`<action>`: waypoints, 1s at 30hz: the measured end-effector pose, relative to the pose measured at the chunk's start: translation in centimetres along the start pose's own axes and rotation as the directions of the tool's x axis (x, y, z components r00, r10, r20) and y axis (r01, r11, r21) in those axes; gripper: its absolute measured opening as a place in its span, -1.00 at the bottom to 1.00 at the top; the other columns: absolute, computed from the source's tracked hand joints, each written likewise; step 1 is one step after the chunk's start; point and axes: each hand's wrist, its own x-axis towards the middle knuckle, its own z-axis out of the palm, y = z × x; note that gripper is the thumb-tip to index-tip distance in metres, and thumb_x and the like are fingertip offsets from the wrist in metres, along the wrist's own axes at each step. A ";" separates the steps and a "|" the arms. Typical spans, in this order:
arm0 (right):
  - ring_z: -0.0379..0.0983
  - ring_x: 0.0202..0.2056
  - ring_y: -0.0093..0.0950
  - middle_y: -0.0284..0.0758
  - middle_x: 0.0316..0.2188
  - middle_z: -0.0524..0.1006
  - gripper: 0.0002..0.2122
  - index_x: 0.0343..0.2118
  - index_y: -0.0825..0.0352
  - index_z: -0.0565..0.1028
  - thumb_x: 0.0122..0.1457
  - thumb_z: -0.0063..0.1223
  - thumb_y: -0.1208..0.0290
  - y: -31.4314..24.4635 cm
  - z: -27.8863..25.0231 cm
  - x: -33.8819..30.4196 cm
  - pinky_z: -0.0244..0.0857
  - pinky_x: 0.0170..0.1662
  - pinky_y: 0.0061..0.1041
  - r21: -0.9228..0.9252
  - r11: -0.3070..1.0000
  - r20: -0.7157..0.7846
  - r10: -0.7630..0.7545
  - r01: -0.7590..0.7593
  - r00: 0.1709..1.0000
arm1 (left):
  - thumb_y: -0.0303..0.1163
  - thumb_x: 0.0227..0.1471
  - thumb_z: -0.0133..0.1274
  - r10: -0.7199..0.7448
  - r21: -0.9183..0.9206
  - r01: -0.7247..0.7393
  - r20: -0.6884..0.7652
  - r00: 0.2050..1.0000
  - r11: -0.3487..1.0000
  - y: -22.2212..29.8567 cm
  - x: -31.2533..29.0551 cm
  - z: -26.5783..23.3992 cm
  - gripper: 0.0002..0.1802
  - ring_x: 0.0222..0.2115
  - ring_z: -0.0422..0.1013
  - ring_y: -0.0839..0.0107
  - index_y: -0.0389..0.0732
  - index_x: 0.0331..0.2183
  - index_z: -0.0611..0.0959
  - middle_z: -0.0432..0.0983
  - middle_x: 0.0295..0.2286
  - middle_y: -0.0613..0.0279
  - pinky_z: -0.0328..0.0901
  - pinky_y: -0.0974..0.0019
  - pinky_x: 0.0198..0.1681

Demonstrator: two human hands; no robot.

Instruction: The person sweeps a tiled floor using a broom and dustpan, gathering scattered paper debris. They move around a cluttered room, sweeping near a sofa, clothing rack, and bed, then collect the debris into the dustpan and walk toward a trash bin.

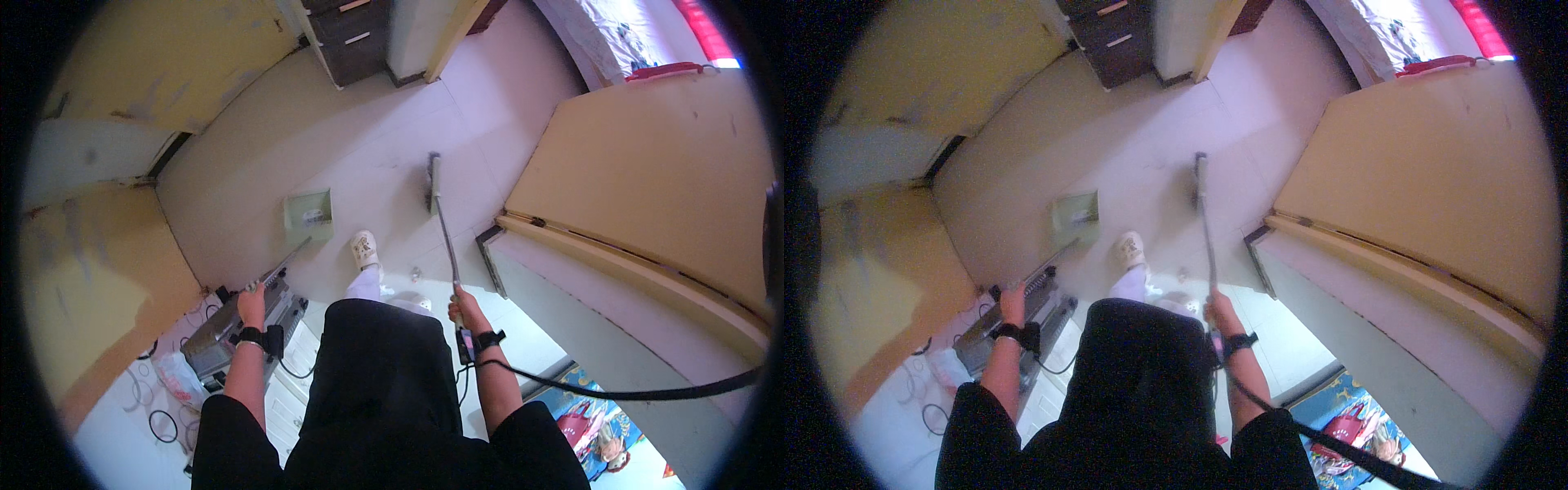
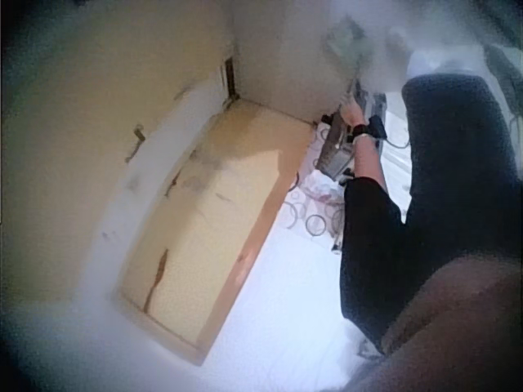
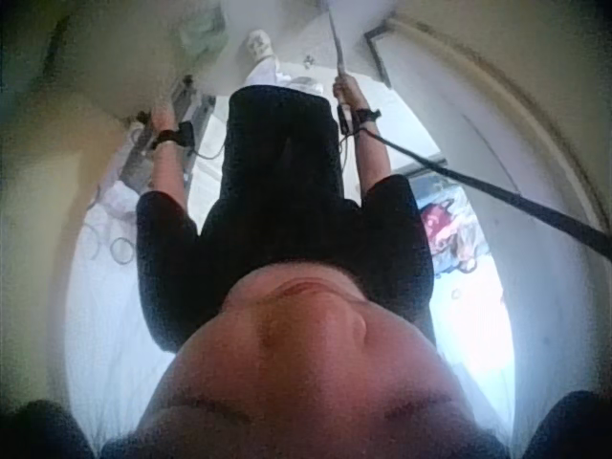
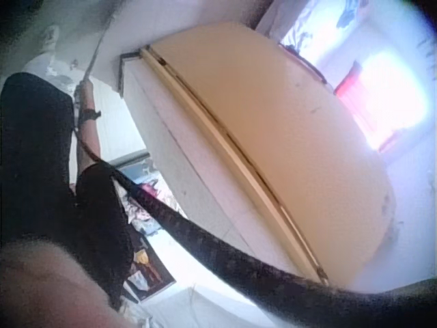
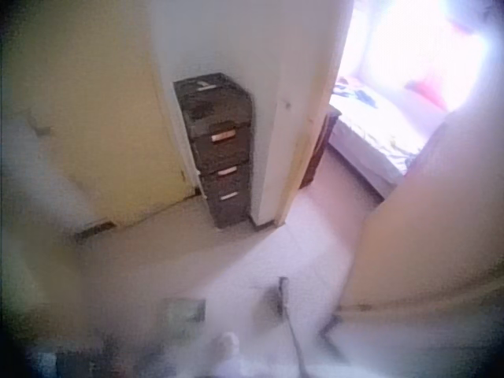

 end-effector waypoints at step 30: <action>0.20 -0.74 -0.55 -0.42 -0.78 0.25 -0.83 -0.61 0.27 0.27 0.03 -0.26 0.34 27.4 -35.4 -8.5 0.10 -0.70 -0.59 0.038 0.997 -0.069 0.076 -0.073 0.995 | -0.10 -0.15 -0.02 -0.296 -0.391 0.225 -0.132 0.946 0.892 -14.2 -34.3 4.6 -0.53 -0.47 0.37 0.09 -0.41 -0.51 0.51 0.44 -0.54 -0.09 0.20 0.20 -0.41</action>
